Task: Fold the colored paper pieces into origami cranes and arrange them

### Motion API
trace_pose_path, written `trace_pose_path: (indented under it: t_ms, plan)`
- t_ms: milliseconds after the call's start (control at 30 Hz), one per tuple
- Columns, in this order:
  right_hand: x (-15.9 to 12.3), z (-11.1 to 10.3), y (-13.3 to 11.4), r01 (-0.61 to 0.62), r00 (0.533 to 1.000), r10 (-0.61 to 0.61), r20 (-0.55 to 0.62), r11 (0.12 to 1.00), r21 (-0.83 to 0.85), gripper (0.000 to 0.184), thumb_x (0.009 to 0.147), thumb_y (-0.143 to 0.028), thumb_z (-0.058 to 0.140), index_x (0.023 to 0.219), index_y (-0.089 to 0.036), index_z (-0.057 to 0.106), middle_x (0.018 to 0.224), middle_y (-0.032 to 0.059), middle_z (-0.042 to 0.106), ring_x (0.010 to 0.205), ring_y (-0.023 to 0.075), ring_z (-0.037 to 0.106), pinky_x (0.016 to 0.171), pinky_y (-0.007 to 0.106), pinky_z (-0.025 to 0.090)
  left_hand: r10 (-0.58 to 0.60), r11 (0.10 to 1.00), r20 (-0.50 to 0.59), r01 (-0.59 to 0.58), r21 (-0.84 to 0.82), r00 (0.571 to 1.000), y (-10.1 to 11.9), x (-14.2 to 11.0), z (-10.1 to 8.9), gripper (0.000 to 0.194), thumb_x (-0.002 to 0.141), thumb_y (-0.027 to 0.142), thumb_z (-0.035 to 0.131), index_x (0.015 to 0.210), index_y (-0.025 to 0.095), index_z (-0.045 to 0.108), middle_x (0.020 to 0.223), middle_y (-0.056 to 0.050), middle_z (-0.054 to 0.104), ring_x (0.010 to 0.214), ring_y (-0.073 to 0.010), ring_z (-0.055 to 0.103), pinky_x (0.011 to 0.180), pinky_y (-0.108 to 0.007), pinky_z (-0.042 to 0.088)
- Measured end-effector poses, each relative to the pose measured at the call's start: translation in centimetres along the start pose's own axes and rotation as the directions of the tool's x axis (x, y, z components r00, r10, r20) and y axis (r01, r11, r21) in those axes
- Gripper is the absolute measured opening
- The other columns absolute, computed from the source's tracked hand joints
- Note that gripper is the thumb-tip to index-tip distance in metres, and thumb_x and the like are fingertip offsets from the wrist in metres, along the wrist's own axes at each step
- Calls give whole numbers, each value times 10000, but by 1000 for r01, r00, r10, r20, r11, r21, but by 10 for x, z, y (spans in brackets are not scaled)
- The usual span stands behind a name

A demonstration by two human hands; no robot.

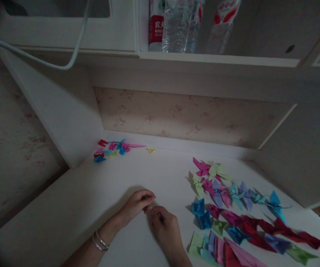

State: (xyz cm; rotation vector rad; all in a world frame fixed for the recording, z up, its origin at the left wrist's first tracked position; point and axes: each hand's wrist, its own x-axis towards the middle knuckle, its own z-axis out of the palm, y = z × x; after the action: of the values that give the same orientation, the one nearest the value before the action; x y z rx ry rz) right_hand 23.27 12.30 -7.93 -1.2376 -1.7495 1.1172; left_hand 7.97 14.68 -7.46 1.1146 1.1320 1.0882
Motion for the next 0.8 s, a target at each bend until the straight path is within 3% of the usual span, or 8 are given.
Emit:
trace_pose_path:
  t_ms: [567,800]
  plan:
    - [-2,1,3,90,995,-86,45,992,-92,228,873,-278,461,804,-207,666,686,0,655,557,129,539,537,211,361,-30,1000,-8,30,-3,1000,0,-1,0,268,733,354,647,862,119,639,662,5,565,521,-96,496,494,-225,351]
    - [0,0,4,96,995,-92,42,990,-104,228,864,-266,454,812,-206,668,689,6,656,553,131,537,537,215,358,25,999,-13,-25,-24,1000,-3,2,-4,250,768,357,624,861,126,635,602,23,540,531,-99,500,523,-228,371]
